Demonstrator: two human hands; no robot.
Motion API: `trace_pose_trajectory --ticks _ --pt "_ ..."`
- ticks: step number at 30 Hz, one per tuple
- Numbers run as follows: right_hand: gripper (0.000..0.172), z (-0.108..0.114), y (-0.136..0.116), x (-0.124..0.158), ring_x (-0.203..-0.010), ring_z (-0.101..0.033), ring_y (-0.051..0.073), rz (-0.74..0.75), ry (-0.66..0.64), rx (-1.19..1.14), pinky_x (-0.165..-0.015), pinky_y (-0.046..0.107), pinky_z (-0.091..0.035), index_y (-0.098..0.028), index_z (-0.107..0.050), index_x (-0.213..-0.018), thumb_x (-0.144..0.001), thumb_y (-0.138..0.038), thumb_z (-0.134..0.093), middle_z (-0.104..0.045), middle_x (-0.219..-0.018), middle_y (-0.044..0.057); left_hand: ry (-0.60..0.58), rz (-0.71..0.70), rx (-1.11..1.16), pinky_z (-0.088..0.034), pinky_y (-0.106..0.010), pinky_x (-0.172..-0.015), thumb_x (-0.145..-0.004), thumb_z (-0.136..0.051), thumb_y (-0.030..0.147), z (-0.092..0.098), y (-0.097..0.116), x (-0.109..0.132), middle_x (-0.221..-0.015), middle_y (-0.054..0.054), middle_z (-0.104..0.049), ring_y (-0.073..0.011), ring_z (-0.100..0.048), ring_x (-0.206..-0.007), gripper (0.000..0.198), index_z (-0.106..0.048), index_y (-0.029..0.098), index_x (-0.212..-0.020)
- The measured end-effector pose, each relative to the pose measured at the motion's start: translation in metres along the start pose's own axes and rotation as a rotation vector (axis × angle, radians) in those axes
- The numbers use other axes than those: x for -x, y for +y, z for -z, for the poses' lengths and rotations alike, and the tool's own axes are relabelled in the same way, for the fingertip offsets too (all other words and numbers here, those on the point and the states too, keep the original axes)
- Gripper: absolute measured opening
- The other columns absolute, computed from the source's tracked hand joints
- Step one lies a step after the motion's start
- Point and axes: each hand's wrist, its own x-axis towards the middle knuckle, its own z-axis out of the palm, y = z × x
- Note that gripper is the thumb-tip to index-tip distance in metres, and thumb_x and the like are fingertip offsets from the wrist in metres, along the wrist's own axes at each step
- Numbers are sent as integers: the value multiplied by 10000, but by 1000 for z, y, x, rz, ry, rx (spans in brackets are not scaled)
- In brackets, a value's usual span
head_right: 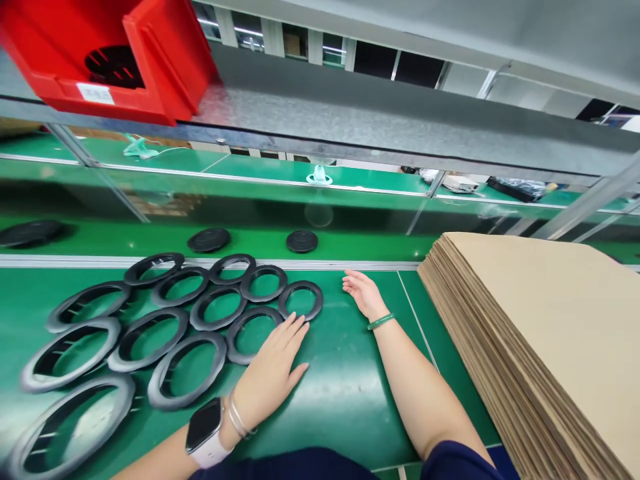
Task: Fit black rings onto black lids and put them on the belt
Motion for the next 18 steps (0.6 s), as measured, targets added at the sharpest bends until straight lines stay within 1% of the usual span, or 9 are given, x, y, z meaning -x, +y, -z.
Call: trace_pose_trajectory --ticks 2,3,5,7,9,10,12,16,18 --pt "406 0 2 2 -726 -644 165 -27 -27 14 -704 287 -536 -124 -708 -969 -632 -281 -870 -710 -870 93 6 46 -39 -382 -586 -1136 -885 -565 196 -11 -2 -4 -1546 -183 -353 -365 -259 -1458 667 -315 106 -1496" --pt "419 -1 3 3 -729 -645 163 -33 -35 20 -712 283 -533 -115 -710 -981 -634 -282 -874 -710 -882 99 9 55 -40 -382 -592 -1135 -883 -560 183 -13 -4 -5 -1536 -190 -364 -370 -267 -1453 658 -323 95 -1491" --pt "430 -2 3 3 -731 -645 156 -36 -37 29 -722 275 -529 -108 -710 -997 -644 -290 -875 -708 -892 100 4 37 19 -398 -577 -1131 -894 -517 130 -13 -7 -5 -1440 -179 -481 -342 -391 -1392 554 -414 109 -1438" --pt "415 -2 3 3 -735 -646 154 -39 -29 38 -728 279 -530 -120 -713 -996 -656 -300 -868 -707 -891 89 -19 -37 178 -402 -545 -1139 -909 -440 67 -8 -8 -4 -1237 -125 -613 -273 -543 -1249 412 -564 161 -1291" --pt "391 -1 2 2 -741 -645 155 -41 -20 49 -732 283 -532 -135 -717 -984 -663 -306 -862 -707 -889 76 -56 -107 433 -418 -500 -1133 -936 -400 63 1 -7 -2 -1104 -86 -646 -222 -599 -1143 342 -639 199 -1140" --pt "384 -1 2 2 -752 -645 156 -39 -17 55 -738 283 -533 -140 -719 -981 -666 -306 -860 -707 -890 72 -73 -99 579 -443 -474 -1110 -957 -409 97 5 -6 -1 -1085 -79 -648 -213 -606 -1117 298 -650 209 -1091" --pt "380 -1 1 2 -773 -644 157 -33 -13 67 -750 279 -533 -144 -722 -983 -668 -306 -860 -707 -897 71 -105 53 881 -517 -425 -1005 -997 -440 227 13 -4 -1 -1094 -90 -645 -222 -618 -1074 212 -642 210 -1059" --pt "393 -1 -1 4 -782 -640 160 -40 -15 88 -751 274 -537 -154 -725 -984 -655 -313 -870 -708 -905 66 -243 586 1492 -573 -371 -819 -1016 -418 455 16 -1 -3 -1050 -104 -655 -232 -672 -938 307 -566 191 -1072" --pt "386 -1 -2 5 -771 -637 156 -49 -17 97 -746 272 -538 -165 -726 -978 -654 -317 -870 -707 -905 57 -272 720 1666 -571 -344 -797 -995 -464 499 13 0 -5 -1044 -92 -648 -230 -684 -928 328 -543 188 -1063"
